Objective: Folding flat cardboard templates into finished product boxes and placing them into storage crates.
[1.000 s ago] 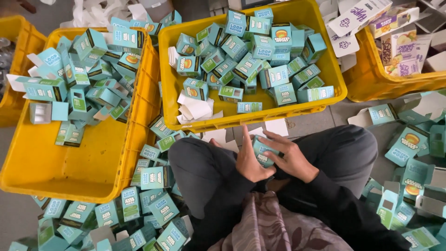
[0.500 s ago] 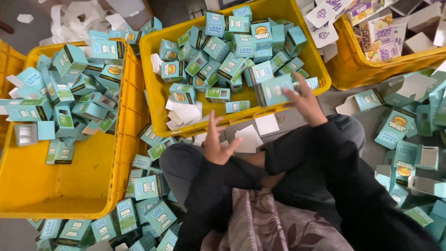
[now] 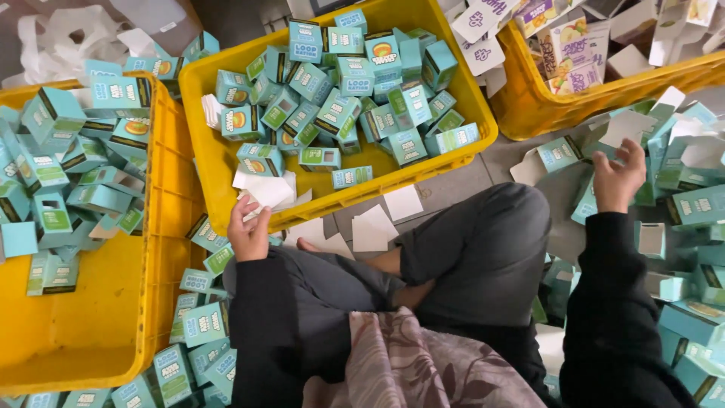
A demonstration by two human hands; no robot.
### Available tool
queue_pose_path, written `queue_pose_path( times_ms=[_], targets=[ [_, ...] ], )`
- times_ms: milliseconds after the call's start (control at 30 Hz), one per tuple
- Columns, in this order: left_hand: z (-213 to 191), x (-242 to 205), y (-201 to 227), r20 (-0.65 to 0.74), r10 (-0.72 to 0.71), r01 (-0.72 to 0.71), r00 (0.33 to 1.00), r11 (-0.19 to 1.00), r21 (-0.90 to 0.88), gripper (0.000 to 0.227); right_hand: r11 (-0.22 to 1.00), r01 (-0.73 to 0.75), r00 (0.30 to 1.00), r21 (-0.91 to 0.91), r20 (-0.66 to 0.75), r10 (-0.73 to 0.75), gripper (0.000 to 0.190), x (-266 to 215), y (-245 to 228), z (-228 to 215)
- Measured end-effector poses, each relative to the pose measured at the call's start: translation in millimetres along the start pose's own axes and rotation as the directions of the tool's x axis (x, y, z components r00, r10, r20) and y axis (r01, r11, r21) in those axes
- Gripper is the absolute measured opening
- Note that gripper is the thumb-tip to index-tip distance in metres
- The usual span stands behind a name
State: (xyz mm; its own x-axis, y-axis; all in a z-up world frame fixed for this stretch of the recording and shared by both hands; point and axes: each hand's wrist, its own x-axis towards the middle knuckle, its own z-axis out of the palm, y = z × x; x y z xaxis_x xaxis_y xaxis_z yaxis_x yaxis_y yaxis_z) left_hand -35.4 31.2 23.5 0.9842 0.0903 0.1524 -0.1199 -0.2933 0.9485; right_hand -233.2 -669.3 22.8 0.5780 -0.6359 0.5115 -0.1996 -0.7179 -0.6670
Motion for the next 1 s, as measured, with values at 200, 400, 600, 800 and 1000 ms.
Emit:
queue_pose_path(
  times_ms=[200, 400, 600, 800, 1000],
  targets=[
    [9, -6, 20, 0.034, -0.070, 0.067, 0.997, 0.995, 0.080, 0.052, 0.742, -0.273, 0.901, -0.612, 0.107, 0.419, 0.101, -55, 70, -1],
    [9, -5, 13, 0.018, -0.058, 0.055, 0.998, 0.993, 0.109, 0.052, 0.644, -0.436, 0.826, -0.629, 0.005, 0.564, 0.072, -83, 77, 27],
    [9, -8, 19, 0.005, -0.087, 0.087, 0.996, 0.995, 0.056, 0.051, 0.669, -0.459, 0.876, -0.585, -0.170, 0.452, 0.056, -68, 128, 14],
    [12, -8, 20, 0.028, 0.010, -0.011, 1.000, 0.999, 0.035, 0.050, 0.759, -0.275, 0.868, -0.591, 0.187, 0.460, 0.039, -13, 60, -70],
    [38, -29, 125, 0.112, 0.521, -0.524, 0.846, 0.776, 0.351, 0.075, 0.976, -0.212, 0.853, -0.040, 0.480, 0.205, 0.040, 27, -233, -75]
  ],
)
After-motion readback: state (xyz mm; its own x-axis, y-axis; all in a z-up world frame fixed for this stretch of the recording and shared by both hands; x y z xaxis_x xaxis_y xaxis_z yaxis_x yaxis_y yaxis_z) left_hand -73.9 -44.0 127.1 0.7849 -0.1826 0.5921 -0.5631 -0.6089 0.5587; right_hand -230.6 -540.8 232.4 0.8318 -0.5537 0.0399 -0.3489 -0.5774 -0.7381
